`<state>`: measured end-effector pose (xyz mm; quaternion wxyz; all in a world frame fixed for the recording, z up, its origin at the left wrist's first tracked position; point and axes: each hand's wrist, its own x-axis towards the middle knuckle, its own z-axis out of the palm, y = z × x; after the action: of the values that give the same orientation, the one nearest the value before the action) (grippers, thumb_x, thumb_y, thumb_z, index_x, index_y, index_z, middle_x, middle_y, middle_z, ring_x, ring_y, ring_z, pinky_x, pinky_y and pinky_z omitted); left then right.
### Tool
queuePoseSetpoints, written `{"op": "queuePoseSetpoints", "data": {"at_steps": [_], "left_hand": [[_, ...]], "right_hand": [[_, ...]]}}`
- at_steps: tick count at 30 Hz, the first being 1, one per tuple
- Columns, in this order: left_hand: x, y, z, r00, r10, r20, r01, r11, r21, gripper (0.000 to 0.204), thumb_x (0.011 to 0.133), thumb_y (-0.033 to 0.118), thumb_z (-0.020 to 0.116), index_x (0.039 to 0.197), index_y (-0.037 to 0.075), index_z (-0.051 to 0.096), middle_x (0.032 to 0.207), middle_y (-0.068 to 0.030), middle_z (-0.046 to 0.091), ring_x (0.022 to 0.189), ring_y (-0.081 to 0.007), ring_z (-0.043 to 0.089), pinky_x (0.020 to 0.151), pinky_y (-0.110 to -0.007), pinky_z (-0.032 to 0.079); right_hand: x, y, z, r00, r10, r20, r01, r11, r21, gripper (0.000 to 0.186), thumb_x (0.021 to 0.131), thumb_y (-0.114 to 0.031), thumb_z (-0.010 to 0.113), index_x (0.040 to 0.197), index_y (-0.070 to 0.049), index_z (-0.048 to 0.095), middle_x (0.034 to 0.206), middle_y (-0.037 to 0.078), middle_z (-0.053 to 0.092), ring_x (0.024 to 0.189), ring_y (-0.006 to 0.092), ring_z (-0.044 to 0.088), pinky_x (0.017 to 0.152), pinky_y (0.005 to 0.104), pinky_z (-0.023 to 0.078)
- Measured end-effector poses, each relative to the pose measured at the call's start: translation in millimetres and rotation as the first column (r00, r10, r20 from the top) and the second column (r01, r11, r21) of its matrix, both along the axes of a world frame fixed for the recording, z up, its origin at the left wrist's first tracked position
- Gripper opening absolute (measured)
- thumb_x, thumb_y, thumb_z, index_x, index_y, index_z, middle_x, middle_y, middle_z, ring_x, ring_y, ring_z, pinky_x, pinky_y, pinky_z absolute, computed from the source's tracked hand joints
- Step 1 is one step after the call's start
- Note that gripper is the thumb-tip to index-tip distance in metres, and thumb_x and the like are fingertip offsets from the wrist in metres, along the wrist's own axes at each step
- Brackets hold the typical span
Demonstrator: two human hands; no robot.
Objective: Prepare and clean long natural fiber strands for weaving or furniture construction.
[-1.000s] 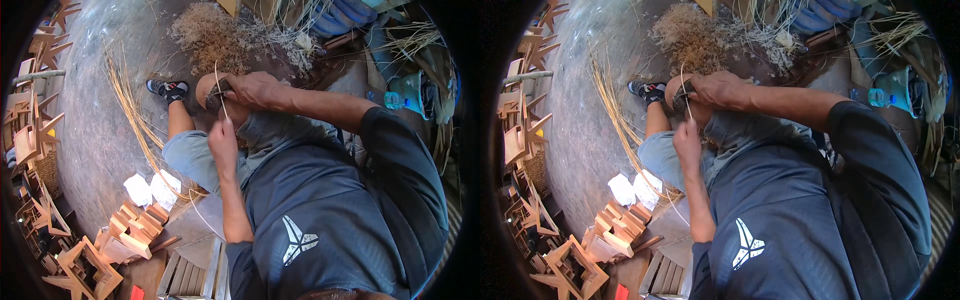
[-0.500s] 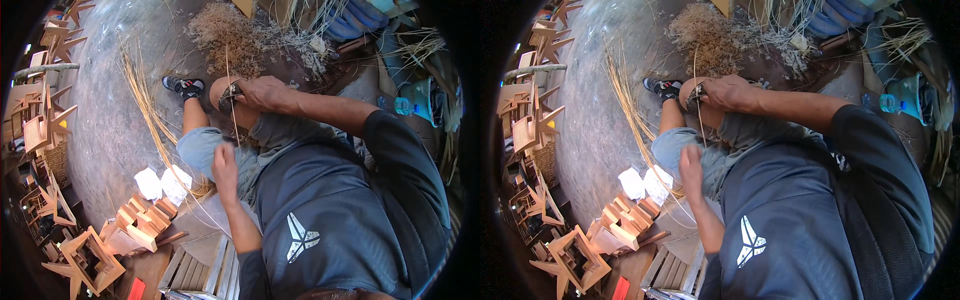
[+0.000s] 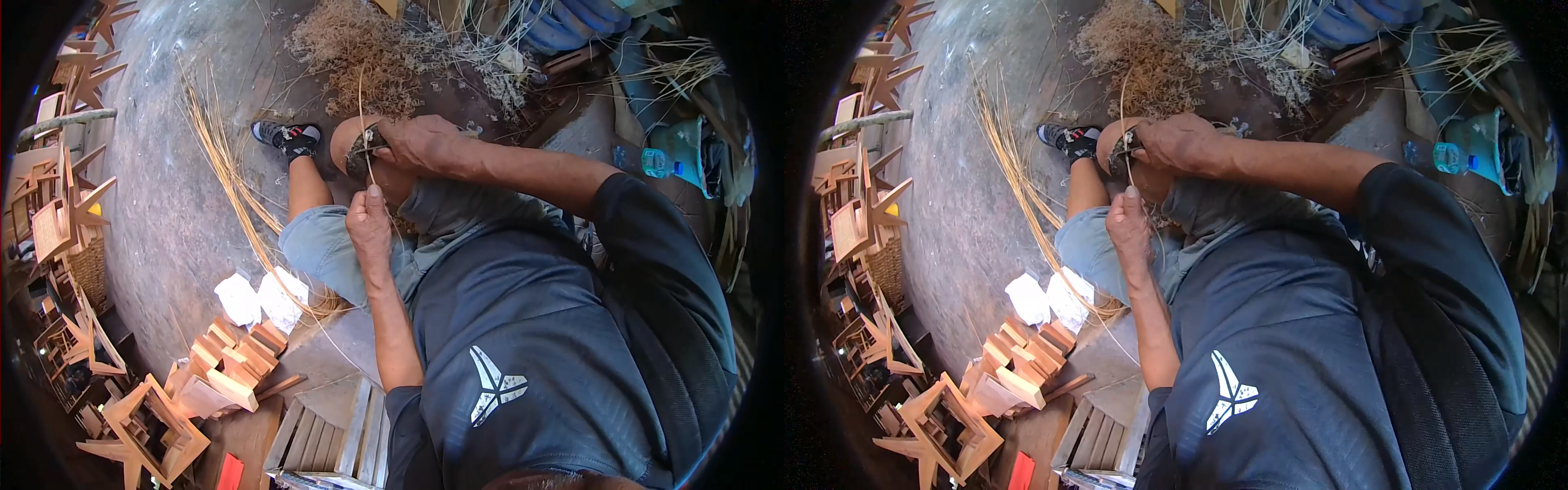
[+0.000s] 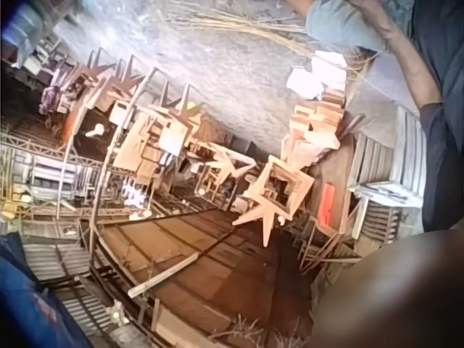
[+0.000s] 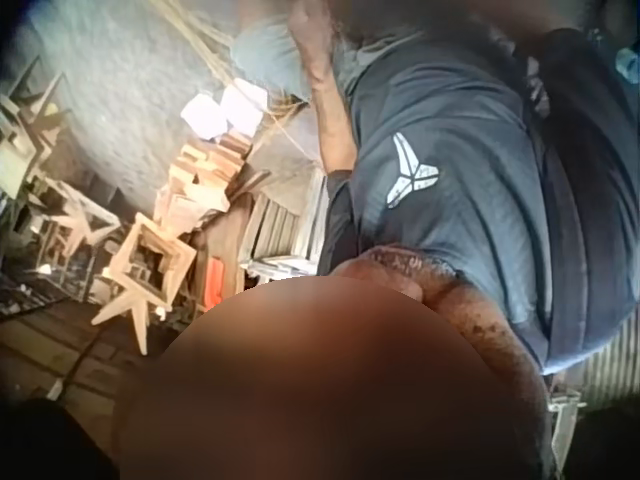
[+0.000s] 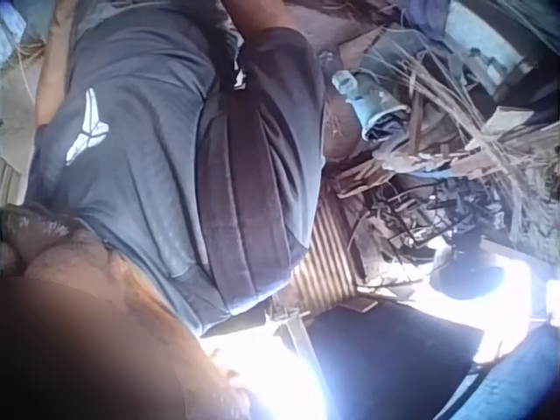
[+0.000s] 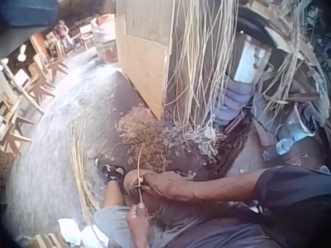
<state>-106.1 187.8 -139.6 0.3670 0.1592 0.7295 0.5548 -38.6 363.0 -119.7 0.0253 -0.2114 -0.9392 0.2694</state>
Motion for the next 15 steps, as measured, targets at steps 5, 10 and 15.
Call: {"op": "queuePoseSetpoints", "data": {"at_steps": [5, 10, 15], "left_hand": [[7.0, 15.5, 13.6, 0.989, 0.043, 0.141, -0.038, 0.999, -0.039, 0.033, 0.092, 0.028, 0.051, 0.073, 0.002, 0.051, 0.061, 0.0018, 0.046, 0.055, -0.0076, 0.04, 0.05, -0.024, 0.036], [-6.1, 41.7, 12.7, 0.938, -0.048, -0.345, -0.009, 0.987, -0.16, 0.028, 0.09, 0.023, 0.05, 0.076, -0.002, 0.052, 0.063, -0.0114, 0.051, 0.059, -0.0206, 0.048, 0.057, -0.033, 0.04], [3.8, 19.5, 32.3, 0.918, -0.142, -0.371, 0.046, 0.965, -0.258, 0.026, 0.088, 0.02, 0.048, 0.076, -0.003, 0.051, 0.066, -0.0184, 0.051, 0.058, -0.0257, 0.046, 0.058, -0.036, 0.04]], "right_hand": [[9.5, 8.2, -12.4, 1.0, -0.007, -0.015, 0.007, 0.999, -0.037, 0.033, 0.086, -0.035, 0.051, 0.094, -0.004, 0.049, 0.067, 0.019, 0.06, 0.06, 0.036, 0.061, 0.05, 0.0436, 0.048], [7.1, 6.1, 7.5, 0.999, 0.05, 0.018, -0.048, 0.995, -0.087, 0.032, 0.086, -0.035, 0.052, 0.097, -0.005, 0.048, 0.07, 0.02, 0.061, 0.064, 0.0372, 0.061, 0.055, 0.0459, 0.048], [-2.7, 9.8, 2.1, 0.997, 0.016, 0.071, -0.01, 0.997, -0.079, 0.036, 0.087, -0.036, 0.049, 0.093, 0.0, 0.051, 0.074, 0.022, 0.061, 0.067, 0.0348, 0.063, 0.059, 0.0435, 0.049]]}}
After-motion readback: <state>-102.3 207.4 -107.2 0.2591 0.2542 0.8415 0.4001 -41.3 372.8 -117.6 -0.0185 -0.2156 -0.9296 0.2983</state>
